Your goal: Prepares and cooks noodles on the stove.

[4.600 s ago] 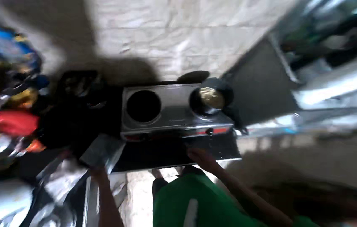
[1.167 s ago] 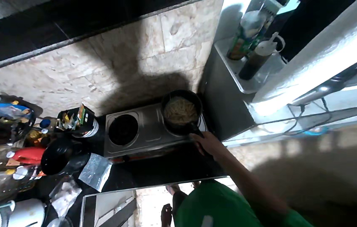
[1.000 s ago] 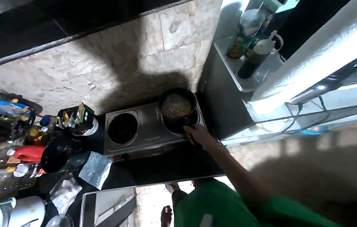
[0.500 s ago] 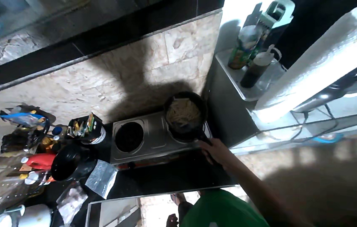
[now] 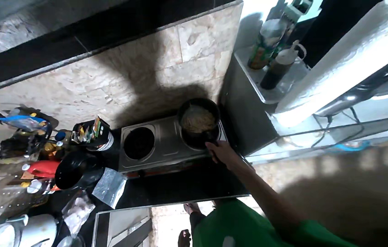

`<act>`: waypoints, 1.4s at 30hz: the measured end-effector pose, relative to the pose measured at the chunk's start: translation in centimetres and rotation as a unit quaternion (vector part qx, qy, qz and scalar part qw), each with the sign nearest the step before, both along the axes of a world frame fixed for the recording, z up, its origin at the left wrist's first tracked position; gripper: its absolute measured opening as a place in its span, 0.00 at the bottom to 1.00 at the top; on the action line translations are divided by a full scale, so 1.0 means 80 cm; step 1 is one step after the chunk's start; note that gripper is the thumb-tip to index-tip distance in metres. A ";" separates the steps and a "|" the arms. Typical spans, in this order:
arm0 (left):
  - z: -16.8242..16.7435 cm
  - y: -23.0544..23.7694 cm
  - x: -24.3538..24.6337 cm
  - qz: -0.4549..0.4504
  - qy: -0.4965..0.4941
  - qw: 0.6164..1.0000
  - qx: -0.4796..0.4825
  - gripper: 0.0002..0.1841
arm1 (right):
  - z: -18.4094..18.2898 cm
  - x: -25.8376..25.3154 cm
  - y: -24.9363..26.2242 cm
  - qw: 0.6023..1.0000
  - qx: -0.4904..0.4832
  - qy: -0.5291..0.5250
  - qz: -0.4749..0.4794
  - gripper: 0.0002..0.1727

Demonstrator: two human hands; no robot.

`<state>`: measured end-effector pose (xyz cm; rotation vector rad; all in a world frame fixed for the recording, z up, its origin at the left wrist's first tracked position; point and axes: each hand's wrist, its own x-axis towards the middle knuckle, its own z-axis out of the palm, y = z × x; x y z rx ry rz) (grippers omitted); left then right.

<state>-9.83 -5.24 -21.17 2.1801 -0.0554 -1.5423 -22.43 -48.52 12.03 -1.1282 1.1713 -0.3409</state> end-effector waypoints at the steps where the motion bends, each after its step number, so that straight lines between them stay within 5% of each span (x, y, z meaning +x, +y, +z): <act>1: 0.002 0.001 0.001 -0.014 -0.001 1.000 0.008 0.21 | 0.002 -0.008 0.007 1.000 0.003 0.001 0.006 0.21; 5: -0.007 0.006 -0.001 0.002 -0.002 1.000 0.000 0.21 | 0.034 -0.043 0.028 0.999 0.038 0.015 0.030 0.20; 10: -0.015 0.011 -0.006 -0.005 0.005 1.000 0.000 0.20 | 0.006 0.014 -0.017 1.000 -0.002 0.005 0.015 0.23; 15: 0.000 -0.012 0.005 0.007 -0.016 1.000 -0.016 0.21 | 0.042 -0.037 0.024 1.000 -0.008 -0.003 0.030 0.21; 20: -0.002 -0.018 -0.001 0.018 -0.004 1.000 -0.015 0.20 | 0.003 0.005 -0.008 1.000 -0.007 -0.009 0.018 0.21; 35: -0.011 0.006 -0.006 0.023 -0.005 1.000 -0.002 0.21 | 0.022 -0.058 0.019 0.999 0.025 0.028 0.013 0.20; 39: -0.021 0.009 -0.009 0.019 -0.007 1.000 0.007 0.20 | -0.015 -0.010 -0.003 0.999 -0.009 0.038 0.019 0.22; 42: -0.009 0.001 -0.003 0.007 -0.006 1.000 0.011 0.20 | -0.011 -0.035 0.003 0.999 0.000 0.036 0.039 0.23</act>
